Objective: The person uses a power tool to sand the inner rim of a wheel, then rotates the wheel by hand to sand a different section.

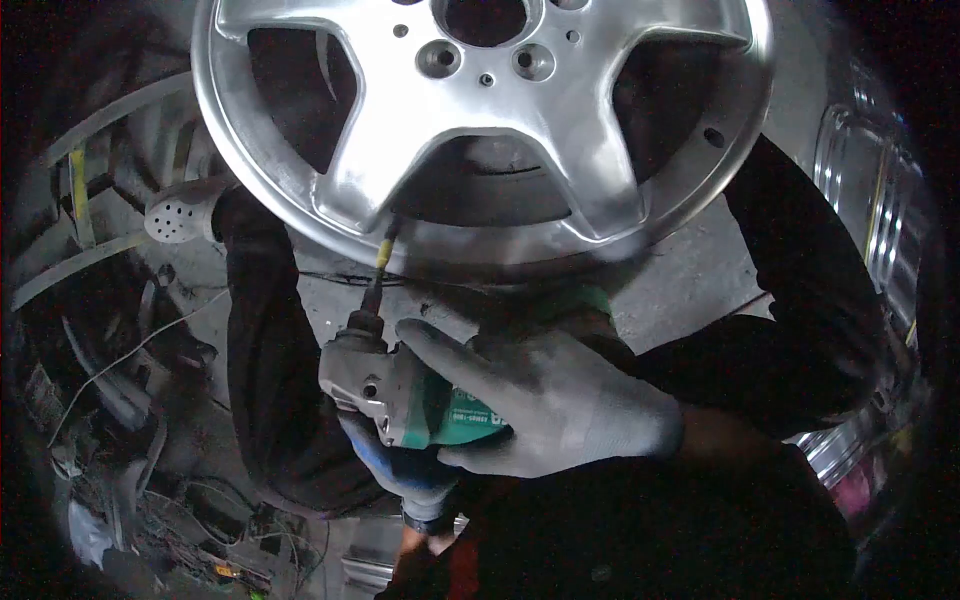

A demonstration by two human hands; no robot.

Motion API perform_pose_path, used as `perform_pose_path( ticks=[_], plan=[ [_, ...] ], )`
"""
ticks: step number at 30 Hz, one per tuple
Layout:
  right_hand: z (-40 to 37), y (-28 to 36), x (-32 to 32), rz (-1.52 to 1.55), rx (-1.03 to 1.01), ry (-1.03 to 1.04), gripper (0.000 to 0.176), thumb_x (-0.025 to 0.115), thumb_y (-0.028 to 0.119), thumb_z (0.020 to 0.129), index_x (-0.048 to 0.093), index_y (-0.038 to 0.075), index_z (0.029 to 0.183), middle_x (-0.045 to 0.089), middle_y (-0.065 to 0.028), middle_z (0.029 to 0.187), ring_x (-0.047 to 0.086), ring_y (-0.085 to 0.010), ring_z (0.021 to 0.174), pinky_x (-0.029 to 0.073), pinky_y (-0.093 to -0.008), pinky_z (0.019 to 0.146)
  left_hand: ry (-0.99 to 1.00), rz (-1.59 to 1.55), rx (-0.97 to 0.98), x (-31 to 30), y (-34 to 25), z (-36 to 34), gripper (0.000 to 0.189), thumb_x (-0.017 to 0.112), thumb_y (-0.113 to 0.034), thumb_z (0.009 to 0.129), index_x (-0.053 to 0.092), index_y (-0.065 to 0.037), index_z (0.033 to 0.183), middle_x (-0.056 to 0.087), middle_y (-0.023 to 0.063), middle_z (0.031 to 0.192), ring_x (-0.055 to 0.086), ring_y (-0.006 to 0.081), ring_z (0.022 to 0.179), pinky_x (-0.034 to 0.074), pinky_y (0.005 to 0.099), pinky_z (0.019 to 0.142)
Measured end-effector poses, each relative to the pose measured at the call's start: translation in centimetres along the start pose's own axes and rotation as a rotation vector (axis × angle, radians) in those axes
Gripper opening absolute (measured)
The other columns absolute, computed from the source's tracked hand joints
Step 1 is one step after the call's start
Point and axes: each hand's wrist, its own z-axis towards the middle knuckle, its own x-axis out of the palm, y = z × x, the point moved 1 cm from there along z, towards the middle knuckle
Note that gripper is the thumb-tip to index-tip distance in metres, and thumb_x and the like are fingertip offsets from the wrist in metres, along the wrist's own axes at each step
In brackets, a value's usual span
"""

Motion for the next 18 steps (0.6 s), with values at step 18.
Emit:
perform_pose_path(
  ticks=[18],
  plan=[
    [0.4, 1.0, -0.5, 0.04, -0.001, 0.032, 0.1, 0.075, 0.038, 0.08, 0.021, 0.0, 0.155, 0.065, -0.0212, 0.093, 0.069, -0.0364, 0.073, 0.058, -0.0478, 0.064, -0.171, -0.094, -0.173, -0.3, -1.0, -0.1, 0.068, 0.046, -0.035, 0.102, 0.023, -0.002, 0.158, 0.029, 0.0266, 0.158, 0.04, 0.0411, 0.141, 0.036, 0.056, 0.116]
  ],
)
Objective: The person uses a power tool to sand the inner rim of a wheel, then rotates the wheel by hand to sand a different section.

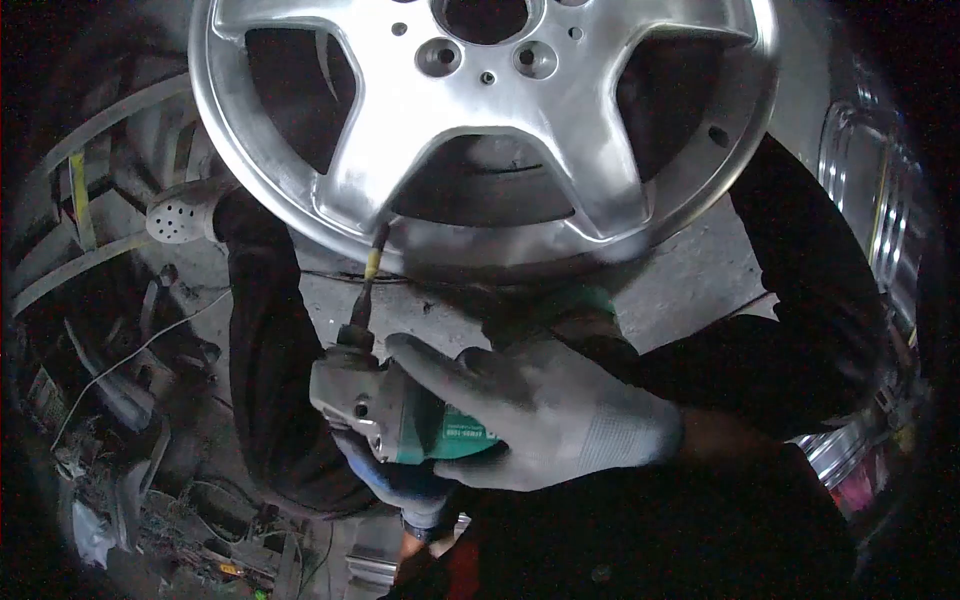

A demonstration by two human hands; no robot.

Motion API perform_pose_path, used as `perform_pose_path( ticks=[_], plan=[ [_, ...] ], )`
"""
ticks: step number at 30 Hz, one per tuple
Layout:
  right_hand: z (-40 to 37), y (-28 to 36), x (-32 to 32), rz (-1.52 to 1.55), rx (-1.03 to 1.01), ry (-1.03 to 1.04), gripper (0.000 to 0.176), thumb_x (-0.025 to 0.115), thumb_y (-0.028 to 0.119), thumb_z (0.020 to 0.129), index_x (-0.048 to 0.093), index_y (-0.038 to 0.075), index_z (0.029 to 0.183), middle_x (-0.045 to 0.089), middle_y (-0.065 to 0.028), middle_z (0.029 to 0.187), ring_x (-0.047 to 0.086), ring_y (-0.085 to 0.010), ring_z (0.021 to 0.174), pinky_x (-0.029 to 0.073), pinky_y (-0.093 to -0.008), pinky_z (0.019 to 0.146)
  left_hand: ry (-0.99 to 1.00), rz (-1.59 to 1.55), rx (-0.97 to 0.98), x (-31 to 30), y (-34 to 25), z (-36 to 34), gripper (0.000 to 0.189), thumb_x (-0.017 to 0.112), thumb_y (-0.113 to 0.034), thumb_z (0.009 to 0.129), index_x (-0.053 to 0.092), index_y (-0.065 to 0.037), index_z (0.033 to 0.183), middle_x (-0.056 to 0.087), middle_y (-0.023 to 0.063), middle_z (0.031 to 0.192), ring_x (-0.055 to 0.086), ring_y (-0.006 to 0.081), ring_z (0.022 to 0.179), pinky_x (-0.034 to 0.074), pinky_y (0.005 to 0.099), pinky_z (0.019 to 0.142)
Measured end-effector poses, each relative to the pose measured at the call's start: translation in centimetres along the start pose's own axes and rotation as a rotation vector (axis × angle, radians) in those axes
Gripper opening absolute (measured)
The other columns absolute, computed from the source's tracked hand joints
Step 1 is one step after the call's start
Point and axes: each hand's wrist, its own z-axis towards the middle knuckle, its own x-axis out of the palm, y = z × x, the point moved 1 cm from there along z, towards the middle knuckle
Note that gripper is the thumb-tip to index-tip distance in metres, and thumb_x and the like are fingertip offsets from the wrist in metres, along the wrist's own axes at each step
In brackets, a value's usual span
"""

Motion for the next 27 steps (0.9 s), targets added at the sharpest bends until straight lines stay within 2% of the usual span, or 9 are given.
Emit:
perform_pose_path(
  ticks=[2, 3, 7, 13, 15, 21, 24, 26, 27],
  plan=[
    [0.1, 0.2, 0.2, 0.038, 0.005, 0.007, 0.1, 0.075, 0.039, 0.08, 0.021, 0.001, 0.156, 0.064, -0.0197, 0.089, 0.069, -0.0359, 0.075, 0.058, -0.0475, 0.065, -0.041, -0.005, 0.013, -0.6, -0.4, -0.5, 0.069, 0.045, -0.036, 0.102, 0.023, -0.002, 0.158, 0.028, 0.0258, 0.159, 0.039, 0.0409, 0.142, 0.034, 0.0564, 0.117],
    [0.1, 0.1, 0.3, 0.014, -0.012, 0.014, 0.101, 0.075, 0.039, 0.08, 0.02, 0.0, 0.156, 0.065, -0.0195, 0.088, 0.069, -0.0363, 0.074, 0.058, -0.0475, 0.064, 0.057, 0.173, 0.148, -1.4, -0.2, 0.0, 0.069, 0.045, -0.036, 0.102, 0.023, -0.002, 0.158, 0.028, 0.0255, 0.159, 0.039, 0.0407, 0.142, 0.034, 0.056, 0.118],
    [-0.1, -0.1, -0.1, -0.047, -0.002, 0.032, 0.101, 0.075, 0.04, 0.081, 0.019, 0.0, 0.156, 0.065, -0.0191, 0.085, 0.068, -0.0369, 0.068, 0.058, -0.0474, 0.061, 0.045, 0.162, 0.161, -1.0, 1.3, -0.4, 0.069, 0.046, -0.035, 0.102, 0.022, -0.003, 0.158, 0.03, 0.0261, 0.158, 0.039, 0.0404, 0.142, 0.034, 0.055, 0.118],
    [-0.3, -0.6, -0.3, -0.047, -0.005, -0.024, 0.102, 0.076, 0.038, 0.08, 0.019, 0.0, 0.156, 0.067, -0.0202, 0.086, 0.069, -0.0379, 0.068, 0.058, -0.0476, 0.059, 0.172, 0.261, 0.168, -0.2, 1.2, 0.0, 0.071, 0.049, -0.032, 0.1, 0.021, -0.003, 0.159, 0.032, 0.0269, 0.157, 0.043, 0.042, 0.139, 0.038, 0.0545, 0.116],
    [-0.2, -0.2, -0.1, -0.087, -0.015, -0.013, 0.103, 0.076, 0.037, 0.079, 0.018, 0.0, 0.156, 0.068, -0.0203, 0.087, 0.069, -0.0381, 0.069, 0.058, -0.0479, 0.059, 0.062, -0.05, 0.043, -0.7, 0.8, -0.5, 0.078, 0.056, -0.033, 0.099, 0.019, 0.001, 0.158, 0.026, 0.0267, 0.16, 0.038, 0.0443, 0.142, 0.034, 0.0572, 0.117],
    [-0.1, -0.3, -0.1, -0.004, -0.012, 0.023, 0.101, 0.076, 0.037, 0.079, 0.02, 0.0, 0.155, 0.067, -0.0205, 0.086, 0.069, -0.0387, 0.069, 0.057, -0.0485, 0.061, 0.085, 0.123, 0.121, -1.0, 1.2, -0.3, 0.079, 0.056, -0.035, 0.099, 0.018, 0.001, 0.158, 0.026, 0.0269, 0.16, 0.037, 0.0433, 0.142, 0.035, 0.0557, 0.117],
    [-0.7, -0.8, -0.7, -0.021, 0.038, 0.038, 0.102, 0.077, 0.037, 0.079, 0.02, 0.0, 0.155, 0.067, -0.0238, 0.097, 0.069, -0.0388, 0.074, 0.059, -0.0482, 0.066, 0.173, 0.17, 0.169, 0.9, 0.9, -0.2, 0.077, 0.051, -0.04, 0.101, 0.019, 0.001, 0.158, 0.03, 0.0245, 0.158, 0.039, 0.0401, 0.142, 0.035, 0.0528, 0.116],
    [-1.0, -1.2, -0.6, -0.047, 0.02, -0.062, 0.102, 0.077, 0.038, 0.079, 0.021, 0.0, 0.155, 0.065, -0.0265, 0.112, 0.07, -0.0395, 0.076, 0.059, -0.0481, 0.069, 0.161, -0.389, -0.239, 1.8, 0.9, 0.0, 0.071, 0.042, -0.044, 0.106, 0.023, 0.002, 0.157, 0.035, 0.0206, 0.156, 0.042, 0.0363, 0.14, 0.034, 0.0508, 0.117],
    [-1.2, -1.2, -0.7, -0.05, 0.018, -0.061, 0.102, 0.077, 0.038, 0.079, 0.021, 0.0, 0.155, 0.065, -0.0265, 0.112, 0.07, -0.0395, 0.076, 0.059, -0.0481, 0.069, 0.206, -0.565, -0.376, 2.2, 0.6, 0.3, 0.066, 0.034, -0.044, 0.108, 0.027, 0.002, 0.155, 0.039, 0.0179, 0.153, 0.043, 0.0328, 0.139, 0.034, 0.0492, 0.117]
  ],
)
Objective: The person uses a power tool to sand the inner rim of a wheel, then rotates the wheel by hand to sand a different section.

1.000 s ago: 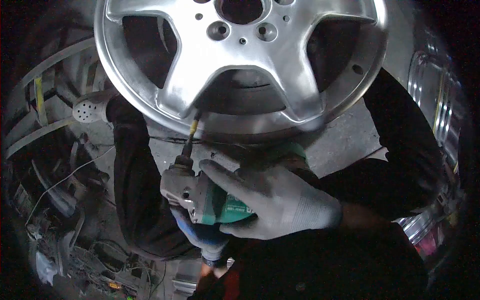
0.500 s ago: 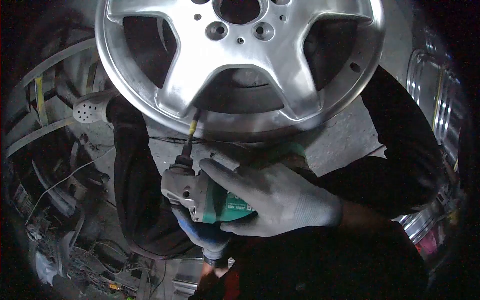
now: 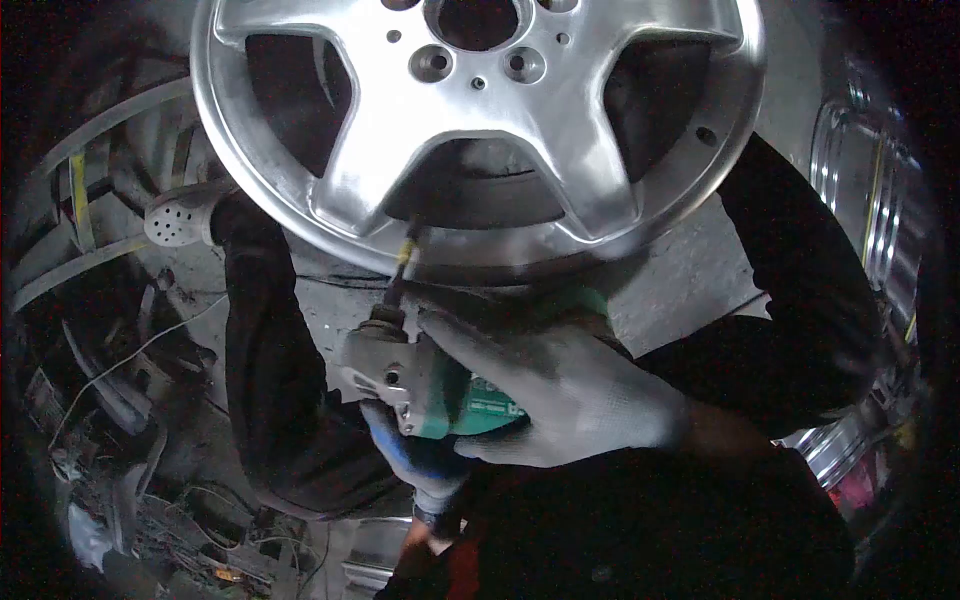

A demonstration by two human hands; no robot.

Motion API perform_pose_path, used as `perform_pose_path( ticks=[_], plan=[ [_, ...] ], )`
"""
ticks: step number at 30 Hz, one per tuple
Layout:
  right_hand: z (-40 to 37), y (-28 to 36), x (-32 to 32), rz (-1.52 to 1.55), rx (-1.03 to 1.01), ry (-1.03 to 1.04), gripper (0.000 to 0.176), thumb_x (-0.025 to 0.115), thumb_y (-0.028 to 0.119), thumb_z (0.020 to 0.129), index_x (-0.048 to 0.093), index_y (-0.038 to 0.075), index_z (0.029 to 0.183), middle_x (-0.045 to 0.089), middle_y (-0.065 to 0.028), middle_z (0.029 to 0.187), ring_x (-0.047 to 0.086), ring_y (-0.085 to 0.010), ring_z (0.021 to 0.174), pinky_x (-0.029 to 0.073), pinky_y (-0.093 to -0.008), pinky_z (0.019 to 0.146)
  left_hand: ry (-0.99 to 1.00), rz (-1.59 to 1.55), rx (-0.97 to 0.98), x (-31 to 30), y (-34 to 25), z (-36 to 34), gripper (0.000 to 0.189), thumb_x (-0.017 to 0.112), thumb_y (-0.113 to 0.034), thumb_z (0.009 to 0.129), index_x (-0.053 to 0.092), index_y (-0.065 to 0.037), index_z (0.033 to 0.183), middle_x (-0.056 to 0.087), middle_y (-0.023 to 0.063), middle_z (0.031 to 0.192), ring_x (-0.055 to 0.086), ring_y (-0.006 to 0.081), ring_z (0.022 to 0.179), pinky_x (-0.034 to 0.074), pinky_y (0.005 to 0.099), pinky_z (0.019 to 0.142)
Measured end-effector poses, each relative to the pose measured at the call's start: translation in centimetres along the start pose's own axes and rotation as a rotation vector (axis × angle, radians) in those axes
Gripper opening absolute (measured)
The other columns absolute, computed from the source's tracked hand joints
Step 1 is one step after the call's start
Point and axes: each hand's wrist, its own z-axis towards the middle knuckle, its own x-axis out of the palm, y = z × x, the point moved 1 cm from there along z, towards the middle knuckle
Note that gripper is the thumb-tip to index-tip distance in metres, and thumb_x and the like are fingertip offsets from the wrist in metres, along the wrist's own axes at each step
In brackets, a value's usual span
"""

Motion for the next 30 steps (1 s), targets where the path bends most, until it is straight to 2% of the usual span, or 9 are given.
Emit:
perform_pose_path(
  ticks=[5, 8, 11, 13, 15, 17, 18, 21, 30],
  plan=[
    [-0.3, -0.6, -0.3, -0.117, -0.189, -0.226, 0.1, 0.078, 0.039, 0.079, 0.025, -0.002, 0.154, 0.063, -0.0275, 0.115, 0.07, -0.0383, 0.072, 0.06, -0.0452, 0.064, 0.012, 0.049, -0.063, 0.7, 0.5, -0.4, 0.064, 0.036, -0.041, 0.108, 0.027, 0.002, 0.154, 0.037, 0.0175, 0.155, 0.042, 0.0329, 0.139, 0.034, 0.0492, 0.118],
    [-0.2, 0.4, -0.6, -0.108, -0.05, -0.017, 0.1, 0.078, 0.038, 0.08, 0.025, -0.001, 0.155, 0.065, -0.026, 0.108, 0.07, -0.0366, 0.072, 0.059, -0.0447, 0.062, -0.152, 0.406, 0.136, 0.3, 0.3, -0.9, 0.065, 0.04, -0.036, 0.106, 0.024, 0.003, 0.156, 0.035, 0.0191, 0.156, 0.042, 0.0358, 0.14, 0.035, 0.0512, 0.117],
    [0.4, 0.2, 0.2, 0.025, -0.051, 0.038, 0.1, 0.078, 0.037, 0.08, 0.025, -0.001, 0.155, 0.065, -0.0242, 0.103, 0.07, -0.0359, 0.072, 0.058, -0.0458, 0.06, -0.039, 0.001, 0.135, -0.5, -0.6, -0.3, 0.067, 0.043, -0.033, 0.105, 0.021, 0.003, 0.157, 0.033, 0.0222, 0.157, 0.041, 0.0377, 0.14, 0.035, 0.0526, 0.116],
    [0.3, 0.2, 0.4, 0.035, -0.053, 0.004, 0.099, 0.078, 0.037, 0.08, 0.025, -0.001, 0.154, 0.065, -0.0243, 0.102, 0.069, -0.0361, 0.071, 0.058, -0.046, 0.06, -0.009, 0.388, 0.312, -1.3, -0.4, 0.1, 0.067, 0.043, -0.034, 0.105, 0.021, 0.001, 0.158, 0.033, 0.0223, 0.157, 0.042, 0.0382, 0.139, 0.036, 0.0534, 0.116],
    [0.0, 0.3, 0.1, 0.044, -0.054, -0.025, 0.099, 0.078, 0.037, 0.08, 0.025, -0.002, 0.154, 0.065, -0.0244, 0.102, 0.069, -0.0364, 0.071, 0.058, -0.0462, 0.061, -0.016, 0.386, 0.271, -0.9, -0.4, -0.4, 0.066, 0.041, -0.039, 0.106, 0.025, -0.001, 0.157, 0.037, 0.0193, 0.155, 0.044, 0.0365, 0.138, 0.037, 0.0525, 0.115],
    [-0.7, 0.4, -0.8, -0.034, -0.031, -0.006, 0.098, 0.079, 0.035, 0.08, 0.026, -0.003, 0.154, 0.065, -0.0251, 0.108, 0.071, -0.0374, 0.082, 0.059, -0.045, 0.071, 0.044, -0.035, -0.074, -0.3, 0.0, -0.5, 0.065, 0.037, -0.046, 0.107, 0.03, -0.002, 0.155, 0.042, 0.0171, 0.151, 0.046, 0.0333, 0.136, 0.038, 0.0498, 0.114],
    [-1.0, 0.3, -1.0, -0.037, -0.029, -0.004, 0.098, 0.079, 0.035, 0.08, 0.026, -0.003, 0.154, 0.065, -0.0251, 0.108, 0.071, -0.0374, 0.082, 0.059, -0.045, 0.071, -0.034, 0.135, -0.095, 0.5, 0.3, -0.9, 0.065, 0.033, -0.05, 0.107, 0.034, -0.004, 0.153, 0.046, 0.0163, 0.148, 0.048, 0.0303, 0.134, 0.039, 0.0468, 0.113],
    [-1.7, 0.1, -1.7, -0.099, -0.119, -0.166, 0.098, 0.08, 0.033, 0.08, 0.026, -0.004, 0.153, 0.062, -0.0279, 0.119, 0.07, -0.0382, 0.096, 0.059, -0.0442, 0.083, -0.051, -0.133, -0.329, 3.3, 0.0, -0.9, 0.069, 0.037, -0.05, 0.106, 0.033, 0.001, 0.152, 0.042, 0.0218, 0.151, 0.046, 0.0324, 0.137, 0.037, 0.0468, 0.115],
    [-0.1, 1.0, -1.2, -0.062, -0.051, -0.024, 0.097, 0.079, 0.037, 0.081, 0.027, -0.006, 0.151, 0.053, -0.0325, 0.133, 0.069, -0.0405, 0.1, 0.06, -0.0437, 0.08, 0.073, -0.02, -0.037, 0.4, -1.1, -0.1, 0.064, 0.033, -0.049, 0.107, 0.031, -0.005, 0.154, 0.044, 0.0162, 0.149, 0.046, 0.0305, 0.137, 0.038, 0.0471, 0.114]
  ],
)
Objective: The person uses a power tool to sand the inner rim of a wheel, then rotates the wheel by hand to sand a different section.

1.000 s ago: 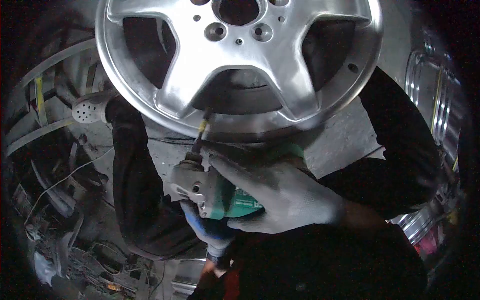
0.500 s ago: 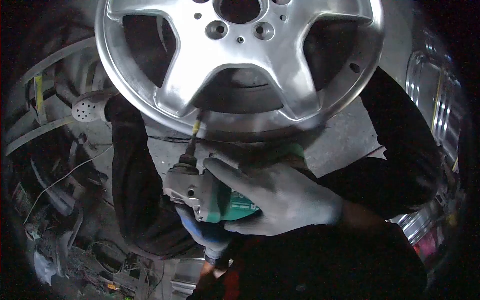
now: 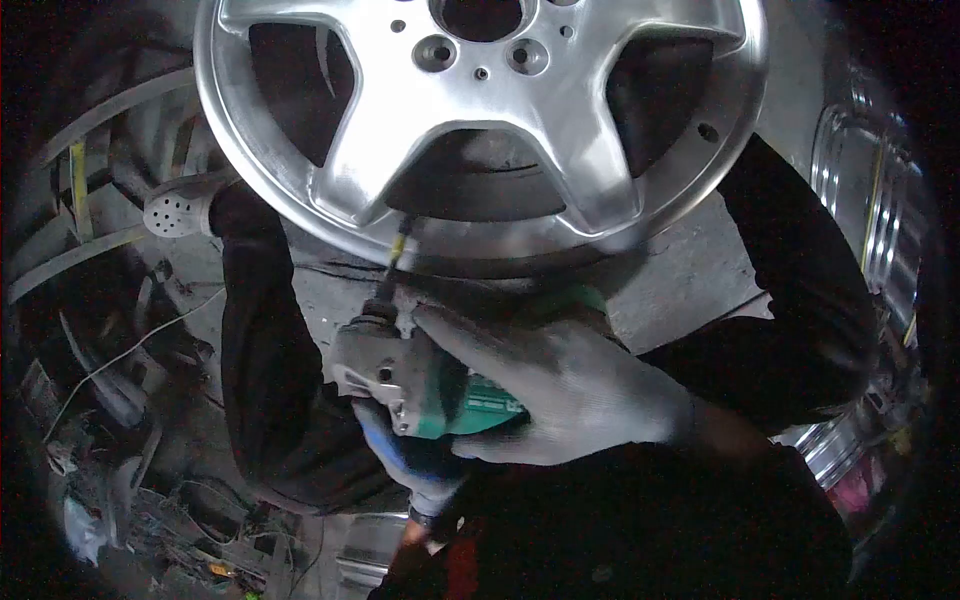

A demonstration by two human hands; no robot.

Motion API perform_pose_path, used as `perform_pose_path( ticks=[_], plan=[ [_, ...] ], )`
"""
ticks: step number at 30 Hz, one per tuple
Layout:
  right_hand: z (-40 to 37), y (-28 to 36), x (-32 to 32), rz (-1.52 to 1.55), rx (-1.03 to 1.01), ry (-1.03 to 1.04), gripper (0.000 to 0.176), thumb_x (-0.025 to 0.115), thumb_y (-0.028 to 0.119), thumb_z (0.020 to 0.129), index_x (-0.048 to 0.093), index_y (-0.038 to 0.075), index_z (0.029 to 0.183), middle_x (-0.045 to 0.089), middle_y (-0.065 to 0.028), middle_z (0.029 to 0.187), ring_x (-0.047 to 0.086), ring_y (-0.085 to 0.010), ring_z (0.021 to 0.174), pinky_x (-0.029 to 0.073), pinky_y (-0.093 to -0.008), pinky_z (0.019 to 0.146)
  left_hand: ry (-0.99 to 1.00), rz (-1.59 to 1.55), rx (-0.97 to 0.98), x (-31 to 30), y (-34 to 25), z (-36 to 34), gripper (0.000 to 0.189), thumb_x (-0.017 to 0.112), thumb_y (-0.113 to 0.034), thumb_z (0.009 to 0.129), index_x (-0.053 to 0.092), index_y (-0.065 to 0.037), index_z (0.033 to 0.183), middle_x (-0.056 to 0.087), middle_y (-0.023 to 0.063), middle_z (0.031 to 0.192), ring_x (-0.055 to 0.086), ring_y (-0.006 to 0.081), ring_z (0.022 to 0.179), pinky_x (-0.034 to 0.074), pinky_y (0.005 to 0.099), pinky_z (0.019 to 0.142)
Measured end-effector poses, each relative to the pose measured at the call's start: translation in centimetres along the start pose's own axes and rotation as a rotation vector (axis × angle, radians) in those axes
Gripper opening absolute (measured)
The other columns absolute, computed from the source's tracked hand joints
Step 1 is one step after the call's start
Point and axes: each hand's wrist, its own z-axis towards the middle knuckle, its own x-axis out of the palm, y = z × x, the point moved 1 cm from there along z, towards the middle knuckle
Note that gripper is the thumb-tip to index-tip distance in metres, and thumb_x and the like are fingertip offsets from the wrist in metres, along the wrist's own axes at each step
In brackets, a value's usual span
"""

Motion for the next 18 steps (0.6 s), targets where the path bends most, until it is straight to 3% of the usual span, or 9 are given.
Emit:
perform_pose_path(
  ticks=[1, 3, 5, 7, 8, 12, 15, 17, 18],
  plan=[
    [0.2, 0.1, 0.0, 0.004, 0.029, 0.062, 0.097, 0.079, 0.037, 0.081, 0.027, -0.005, 0.151, 0.052, -0.0326, 0.135, 0.069, -0.0409, 0.098, 0.061, -0.0437, 0.077, 0.042, -0.03, 0.064, -0.3, -0.1, 0.0, 0.065, 0.033, -0.049, 0.107, 0.03, -0.005, 0.155, 0.043, 0.0165, 0.15, 0.045, 0.0306, 0.138, 0.038, 0.0472, 0.114],
    [0.0, -0.1, 0.2, 0.0, 0.063, 0.121, 0.096, 0.078, 0.038, 0.081, 0.028, -0.005, 0.151, 0.05, -0.0328, 0.136, 0.069, -0.0412, 0.096, 0.061, -0.0437, 0.074, -0.114, 0.192, 0.193, -0.2, 0.6, -0.5, 0.065, 0.033, -0.049, 0.107, 0.028, -0.006, 0.156, 0.044, 0.0163, 0.15, 0.044, 0.0312, 0.139, 0.038, 0.048, 0.115],
    [-0.9, -0.5, 0.6, 0.077, 0.012, 0.021, 0.097, 0.079, 0.037, 0.08, 0.029, -0.003, 0.152, 0.048, -0.0319, 0.139, 0.067, -0.0419, 0.104, 0.06, -0.044, 0.082, -0.05, 0.08, -0.03, 0.1, 0.4, -0.6, 0.065, 0.034, -0.049, 0.107, 0.029, -0.006, 0.155, 0.044, 0.0159, 0.15, 0.045, 0.0314, 0.138, 0.039, 0.0484, 0.115],
    [-1.6, -0.7, -0.1, 0.054, -0.009, -0.025, 0.097, 0.08, 0.037, 0.079, 0.03, -0.003, 0.151, 0.049, -0.0312, 0.14, 0.065, -0.0413, 0.109, 0.058, -0.0442, 0.086, -0.191, -0.14, -0.27, 2.2, 0.3, -0.3, 0.064, 0.034, -0.049, 0.107, 0.031, -0.006, 0.155, 0.046, 0.0148, 0.148, 0.047, 0.0301, 0.135, 0.04, 0.0471, 0.113],
    [-1.9, -0.7, -0.5, 0.032, -0.034, -0.071, 0.097, 0.081, 0.036, 0.077, 0.031, -0.003, 0.151, 0.049, -0.0304, 0.14, 0.062, -0.0406, 0.115, 0.056, -0.0444, 0.09, -0.035, -0.168, -0.222, 1.9, 1.4, -0.8, 0.064, 0.035, -0.049, 0.107, 0.032, -0.006, 0.154, 0.047, 0.0136, 0.146, 0.05, 0.0279, 0.132, 0.042, 0.0447, 0.111],
    [-2.7, -0.2, -1.7, 0.036, 0.094, 0.042, 0.099, 0.083, 0.036, 0.075, 0.033, -0.007, 0.149, 0.051, -0.0292, 0.139, 0.057, -0.0378, 0.124, 0.052, -0.0444, 0.097, -0.042, -0.128, -0.203, 2.3, 2.2, -1.1, 0.063, 0.035, -0.048, 0.108, 0.032, -0.004, 0.154, 0.047, 0.0135, 0.146, 0.049, 0.0275, 0.132, 0.042, 0.0444, 0.111],
    [-1.6, -0.6, -0.4, -0.04, -0.047, -0.054, 0.096, 0.081, 0.037, 0.077, 0.034, -0.007, 0.148, 0.053, -0.0297, 0.136, 0.061, -0.0364, 0.12, 0.055, -0.0442, 0.092, 0.018, -0.199, -0.162, 2.3, 1.7, -0.8, 0.063, 0.035, -0.046, 0.108, 0.031, -0.004, 0.154, 0.045, 0.0143, 0.147, 0.048, 0.0278, 0.134, 0.041, 0.045, 0.112],
    [-0.5, -0.5, 1.2, 0.015, -0.022, -0.032, 0.094, 0.078, 0.039, 0.08, 0.032, -0.005, 0.149, 0.055, -0.0309, 0.131, 0.068, -0.0363, 0.093, 0.058, -0.0442, 0.076, -0.198, -0.103, -0.045, 1.9, 0.4, -0.6, 0.065, 0.041, -0.042, 0.107, 0.027, -0.002, 0.156, 0.04, 0.0177, 0.152, 0.045, 0.0304, 0.138, 0.038, 0.0468, 0.115],
    [-0.3, -0.5, 1.6, 0.041, -0.005, -0.021, 0.093, 0.076, 0.039, 0.081, 0.031, -0.004, 0.15, 0.056, -0.0315, 0.129, 0.071, -0.0362, 0.079, 0.06, -0.0443, 0.068, -0.141, -0.07, 0.006, 0.8, 0.5, -0.7, 0.069, 0.047, -0.037, 0.104, 0.024, -0.001, 0.157, 0.034, 0.0202, 0.157, 0.042, 0.0335, 0.14, 0.035, 0.0487, 0.117]
  ],
)
